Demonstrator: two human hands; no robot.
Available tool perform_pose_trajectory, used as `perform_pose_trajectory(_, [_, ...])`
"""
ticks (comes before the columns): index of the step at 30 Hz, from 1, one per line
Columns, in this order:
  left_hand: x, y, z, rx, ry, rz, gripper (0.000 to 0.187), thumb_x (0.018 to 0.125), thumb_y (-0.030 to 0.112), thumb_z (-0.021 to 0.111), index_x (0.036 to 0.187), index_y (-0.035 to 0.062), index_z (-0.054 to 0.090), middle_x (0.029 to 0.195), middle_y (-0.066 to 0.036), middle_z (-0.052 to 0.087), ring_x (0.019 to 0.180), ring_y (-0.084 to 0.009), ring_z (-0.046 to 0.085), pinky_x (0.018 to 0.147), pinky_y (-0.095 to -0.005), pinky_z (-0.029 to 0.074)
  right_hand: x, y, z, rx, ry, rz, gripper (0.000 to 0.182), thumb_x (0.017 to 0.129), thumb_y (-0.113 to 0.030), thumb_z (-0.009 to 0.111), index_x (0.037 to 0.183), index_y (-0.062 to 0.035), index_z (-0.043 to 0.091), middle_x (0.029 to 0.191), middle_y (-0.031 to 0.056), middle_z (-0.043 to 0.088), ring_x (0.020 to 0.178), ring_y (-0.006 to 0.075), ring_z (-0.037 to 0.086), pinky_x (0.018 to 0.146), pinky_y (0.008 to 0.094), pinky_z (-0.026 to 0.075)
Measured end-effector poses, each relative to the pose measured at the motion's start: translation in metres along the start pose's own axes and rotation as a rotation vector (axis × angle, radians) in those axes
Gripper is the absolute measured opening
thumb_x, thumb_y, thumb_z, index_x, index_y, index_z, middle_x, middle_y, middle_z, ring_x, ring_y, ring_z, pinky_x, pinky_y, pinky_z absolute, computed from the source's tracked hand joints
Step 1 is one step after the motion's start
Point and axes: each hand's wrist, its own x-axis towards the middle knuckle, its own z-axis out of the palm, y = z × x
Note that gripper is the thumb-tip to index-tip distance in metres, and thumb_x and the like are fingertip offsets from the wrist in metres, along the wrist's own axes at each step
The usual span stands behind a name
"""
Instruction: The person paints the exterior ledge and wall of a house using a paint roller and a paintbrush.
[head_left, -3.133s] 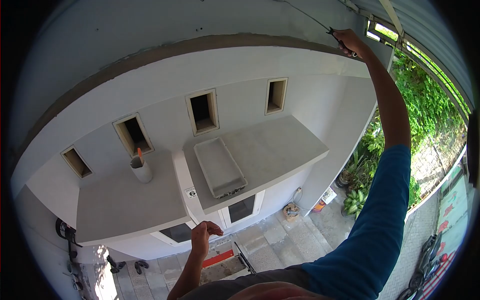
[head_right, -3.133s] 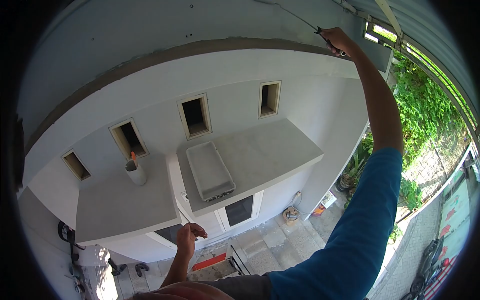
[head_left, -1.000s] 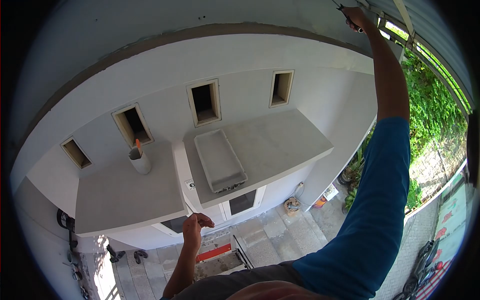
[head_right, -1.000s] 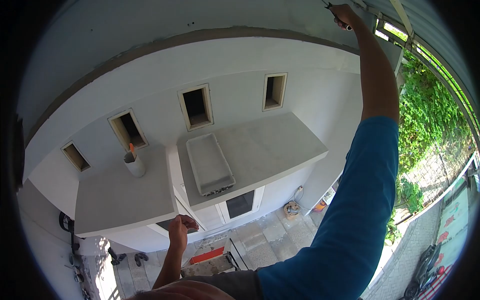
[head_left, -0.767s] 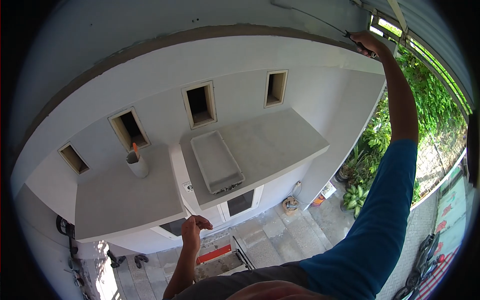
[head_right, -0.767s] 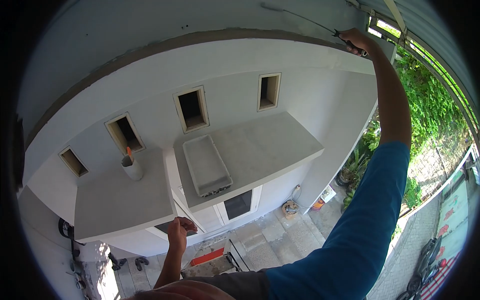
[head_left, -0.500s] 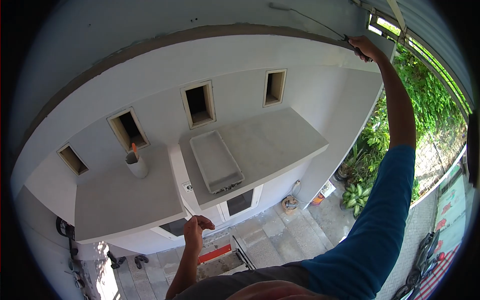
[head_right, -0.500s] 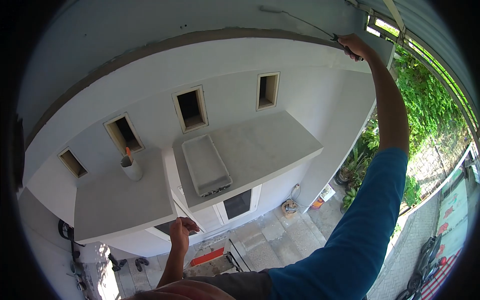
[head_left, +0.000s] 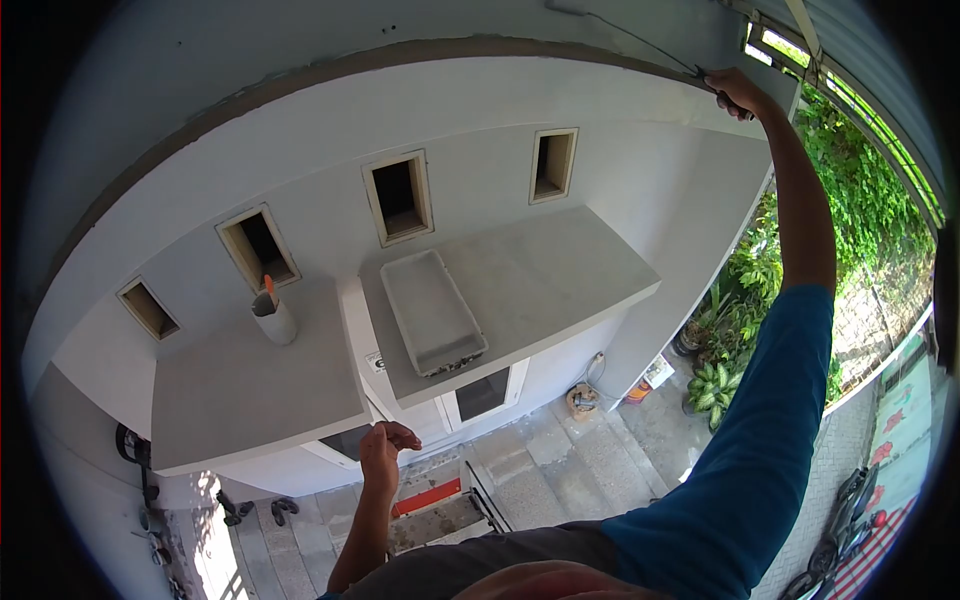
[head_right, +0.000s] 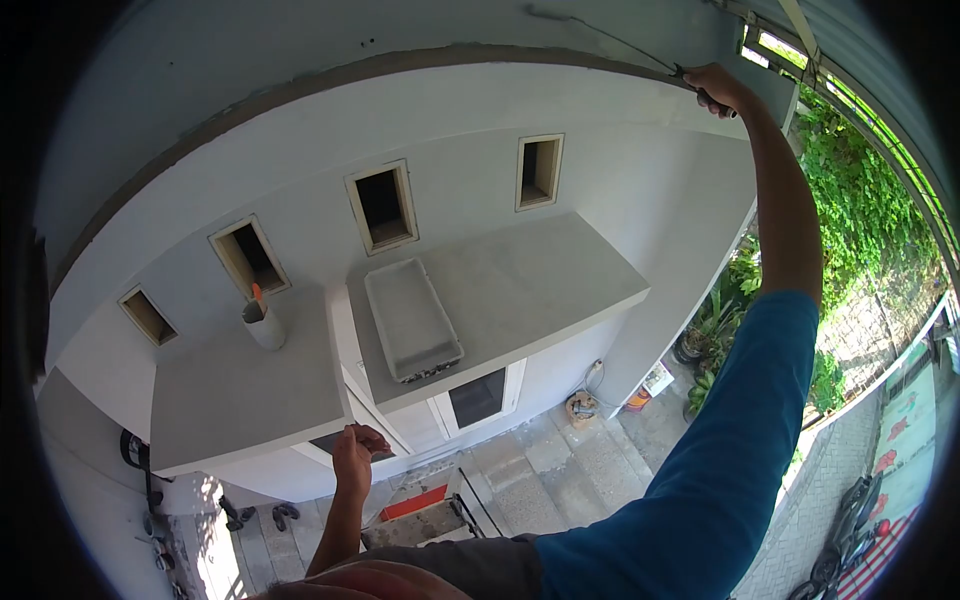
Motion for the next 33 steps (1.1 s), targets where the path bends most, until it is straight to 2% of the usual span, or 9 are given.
perform_pose_trajectory(5, [-0.013, 0.005, 0.005, 0.025, -0.013, -0.014, 0.051, 0.104, 0.047, 0.045, 0.09, 0.0008, 0.063, 0.081, -0.013, 0.066, 0.073, -0.0252, 0.068, 0.069, -0.0409, 0.057, -0.008, 0.0, -0.004, 0.046, -0.044, 0.015, 0.03, 0.102, -0.035, 0.051, 0.113, -0.0121, 0.066, 0.055, -0.0007, 0.051, 0.038, 0.009, 0.044, 0.034, 0.0289, 0.035])
perform_pose_trajectory(9, [-0.015, 0.005, 0.004, 0.02, 0.023, 0.003, 0.053, 0.105, 0.046, 0.044, 0.09, -0.0008, 0.063, 0.079, -0.014, 0.066, 0.073, -0.0252, 0.068, 0.07, -0.0403, 0.057, 0.024, -0.012, 0.014, 0.134, 0.052, 0.026, 0.035, 0.102, -0.035, 0.05, 0.127, -0.0148, 0.062, 0.059, -0.0009, 0.052, 0.039, 0.0081, 0.045, 0.033, 0.0268, 0.035])
perform_pose_trajectory(12, [-0.016, 0.009, -0.002, 0.032, 0.049, 0.015, 0.054, 0.105, 0.045, 0.044, 0.09, -0.0022, 0.064, 0.079, -0.015, 0.067, 0.073, -0.0253, 0.068, 0.07, -0.0395, 0.056, 0.045, -0.027, 0.028, 0.269, 0.109, -0.098, 0.025, 0.102, -0.034, 0.051, 0.099, -0.011, 0.061, 0.059, -0.0001, 0.052, 0.039, 0.0086, 0.044, 0.033, 0.0281, 0.033])
perform_pose_trajectory(15, [-0.016, 0.013, -0.009, 0.047, 0.062, 0.03, 0.054, 0.105, 0.045, 0.044, 0.09, -0.0021, 0.064, 0.079, -0.015, 0.067, 0.073, -0.0254, 0.068, 0.07, -0.0399, 0.056, 0.05, -0.011, 0.008, 0.204, 0.093, -0.008, 0.025, 0.102, -0.034, 0.051, 0.104, -0.0121, 0.063, 0.057, -0.0002, 0.051, 0.037, 0.0084, 0.042, 0.033, 0.0285, 0.033])
perform_pose_trajectory(16, [-0.016, 0.014, -0.012, 0.051, 0.07, 0.034, 0.054, 0.105, 0.045, 0.044, 0.09, -0.0021, 0.064, 0.079, -0.015, 0.067, 0.073, -0.0253, 0.068, 0.069, -0.0401, 0.056, 0.041, -0.009, 0.001, 0.121, 0.065, 0.057, 0.029, 0.101, -0.035, 0.052, 0.116, -0.0133, 0.064, 0.055, -0.0005, 0.05, 0.036, 0.0082, 0.041, 0.032, 0.0287, 0.033])
perform_pose_trajectory(23, [-0.011, 0.001, -0.018, 0.013, 0.044, 0.023, 0.054, 0.106, 0.045, 0.043, 0.089, -0.0022, 0.064, 0.078, -0.015, 0.066, 0.073, -0.0248, 0.068, 0.07, -0.0399, 0.057, -0.015, 0.001, -0.005, -0.06, -0.007, 0.049, 0.026, 0.102, -0.033, 0.05, 0.112, -0.014, 0.065, 0.055, -0.0009, 0.05, 0.037, 0.009, 0.042, 0.034, 0.0303, 0.035])
perform_pose_trajectory(29, [-0.006, -0.002, -0.008, 0.023, 0.035, 0.007, 0.053, 0.104, 0.047, 0.044, 0.088, 0.0006, 0.064, 0.079, -0.013, 0.066, 0.073, -0.0244, 0.068, 0.067, -0.0406, 0.057, 0.04, -0.014, -0.019, 0.083, 0.047, 0.005, 0.027, 0.103, -0.034, 0.05, 0.096, -0.0099, 0.06, 0.054, 0.0004, 0.05, 0.036, 0.0097, 0.042, 0.032, 0.0301, 0.034])
perform_pose_trajectory(31, [-0.002, -0.004, -0.007, 0.017, 0.025, 0.014, 0.053, 0.104, 0.047, 0.044, 0.088, 0.0005, 0.064, 0.079, -0.013, 0.066, 0.073, -0.0247, 0.068, 0.067, -0.0407, 0.057, 0.056, -0.046, -0.016, 0.136, 0.167, -0.005, 0.033, 0.102, -0.036, 0.052, 0.084, -0.0084, 0.054, 0.055, 0.0022, 0.051, 0.037, 0.011, 0.044, 0.033, 0.0308, 0.035])
perform_pose_trajectory(33, [0.0, -0.006, -0.003, 0.018, 0.018, 0.016, 0.053, 0.104, 0.047, 0.044, 0.088, 0.0003, 0.063, 0.08, -0.014, 0.066, 0.073, -0.0251, 0.068, 0.068, -0.0407, 0.057, 0.075, -0.08, -0.003, 0.206, 0.199, -0.02, 0.034, 0.101, -0.036, 0.053, 0.083, -0.0078, 0.054, 0.056, 0.0029, 0.052, 0.038, 0.0114, 0.045, 0.033, 0.0307, 0.035])
